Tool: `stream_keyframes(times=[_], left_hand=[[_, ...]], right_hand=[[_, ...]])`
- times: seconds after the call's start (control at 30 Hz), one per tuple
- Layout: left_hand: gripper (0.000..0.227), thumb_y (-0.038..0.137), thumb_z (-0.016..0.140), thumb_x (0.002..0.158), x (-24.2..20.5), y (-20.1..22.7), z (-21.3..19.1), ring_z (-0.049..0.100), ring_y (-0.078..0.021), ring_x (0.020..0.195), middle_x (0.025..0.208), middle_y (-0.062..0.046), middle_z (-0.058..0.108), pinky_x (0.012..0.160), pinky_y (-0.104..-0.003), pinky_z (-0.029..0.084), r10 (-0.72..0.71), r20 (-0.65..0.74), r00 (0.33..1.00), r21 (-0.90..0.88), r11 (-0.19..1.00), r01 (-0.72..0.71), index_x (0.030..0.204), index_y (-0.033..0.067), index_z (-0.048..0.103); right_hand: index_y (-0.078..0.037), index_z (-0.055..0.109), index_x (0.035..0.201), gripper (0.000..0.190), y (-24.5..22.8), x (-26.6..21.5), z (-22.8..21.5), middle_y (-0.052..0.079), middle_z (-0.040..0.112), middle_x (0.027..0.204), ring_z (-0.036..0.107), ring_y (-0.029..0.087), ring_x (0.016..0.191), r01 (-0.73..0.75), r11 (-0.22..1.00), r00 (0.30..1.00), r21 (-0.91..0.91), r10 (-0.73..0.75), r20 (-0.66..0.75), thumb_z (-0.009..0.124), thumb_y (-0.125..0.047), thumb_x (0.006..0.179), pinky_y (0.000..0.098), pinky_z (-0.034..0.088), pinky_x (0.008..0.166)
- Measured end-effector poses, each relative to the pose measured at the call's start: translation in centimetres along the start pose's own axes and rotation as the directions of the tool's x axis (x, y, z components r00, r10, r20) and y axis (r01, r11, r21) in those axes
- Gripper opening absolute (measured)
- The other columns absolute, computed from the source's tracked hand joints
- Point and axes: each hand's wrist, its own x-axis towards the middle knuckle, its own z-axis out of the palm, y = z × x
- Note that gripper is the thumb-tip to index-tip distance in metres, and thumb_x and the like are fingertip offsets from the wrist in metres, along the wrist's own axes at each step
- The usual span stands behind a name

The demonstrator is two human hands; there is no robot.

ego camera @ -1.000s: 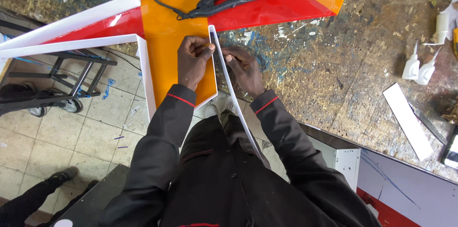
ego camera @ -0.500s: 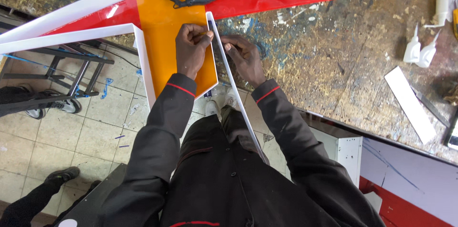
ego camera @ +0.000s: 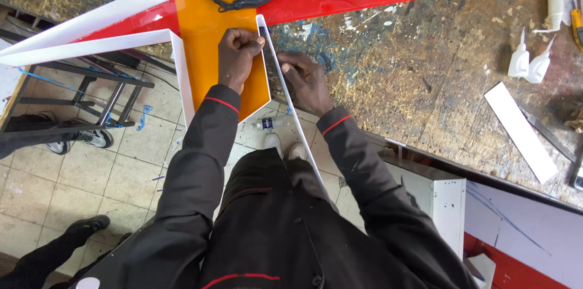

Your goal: The person assembles a large star-shaped sign by attaching white trim pieces to its edges. They use a hot glue gun to apply adhesive and a hair straightener to press the trim into place, repeating the process along different sections of the sign.

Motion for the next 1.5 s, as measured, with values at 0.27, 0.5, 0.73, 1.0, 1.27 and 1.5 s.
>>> stream_keyframes(times=[0.27,0.5,0.73,1.0,1.27,1.5], left_hand=[[0.029,0.015,0.088,0.105,0.4,-0.2,0.4,0.069,-0.0156,0.115,0.108,-0.002,0.057,0.099,-0.031,0.063,-0.061,-0.019,0.998,-0.02,0.998,0.061,0.121,0.0105,0.064],[0.027,0.014,0.087,0.105,0.4,0.1,-0.2,0.071,-0.0136,0.111,0.104,-0.001,0.055,0.095,-0.028,0.067,-0.054,-0.009,0.999,0.027,0.998,0.054,0.12,0.0105,0.064],[0.027,0.015,0.087,0.103,1.7,-1.4,-0.3,0.068,-0.0124,0.109,0.105,0.0,0.053,0.09,-0.027,0.067,-0.036,0.036,0.999,0.033,0.999,0.035,0.117,0.0108,0.065],[0.041,-0.008,0.075,0.073,3.6,-3.2,0.8,0.073,-0.0208,0.092,0.096,-0.005,0.073,0.087,-0.036,0.064,0.037,-0.002,0.999,-0.174,0.984,-0.037,0.102,0.0161,0.06],[0.038,0.008,0.09,0.093,2.5,-4.1,1.5,0.068,-0.0192,0.087,0.104,-0.006,0.067,0.086,-0.033,0.06,0.11,-0.019,0.994,-0.04,0.993,-0.11,0.107,0.0173,0.055],[0.031,0.013,0.085,0.098,0.7,-0.2,0.5,0.071,-0.0215,0.096,0.114,-0.006,0.069,0.091,-0.037,0.061,-0.001,0.023,1.0,-0.008,1.0,0.001,0.113,0.0136,0.058]], right_hand=[[0.007,0.067,0.154,0.047,-1.6,-2.0,-0.4,0.04,0.061,0.152,0.062,0.06,0.141,0.028,0.995,0.99,-0.093,-0.015,0.137,0.071,-0.023,0.117,0.0654,0.059,0.113],[0.004,0.055,0.165,0.053,-3.5,-3.9,-1.4,0.041,0.051,0.16,0.048,0.071,0.148,-0.01,0.99,0.972,-0.138,0.043,0.232,0.067,-0.025,0.121,0.08,0.048,0.121],[-0.004,0.067,0.157,0.041,-2.4,-1.0,-4.1,0.033,0.068,0.144,0.068,0.058,0.132,-0.051,0.958,0.961,-0.283,0.124,0.246,0.064,-0.024,0.122,0.0673,0.061,0.103],[-0.001,0.072,0.148,0.04,-2.6,11.2,-3.8,0.022,0.077,0.144,0.072,0.049,0.126,0.331,0.467,0.944,-0.82,-0.156,0.292,0.076,-0.01,0.109,0.062,0.057,0.101],[-0.01,0.059,0.167,0.09,3.7,22.2,-1.9,0.018,0.068,0.154,0.058,0.045,0.142,0.566,-0.032,0.824,-0.824,-0.006,0.566,0.075,0.01,0.081,0.0612,0.059,0.099],[-0.019,0.073,0.155,0.068,1.3,25.0,-0.3,0.016,0.074,0.132,0.074,0.043,0.115,0.578,-0.126,0.812,-0.806,0.187,0.553,0.085,-0.005,0.09,0.059,0.049,0.095]])
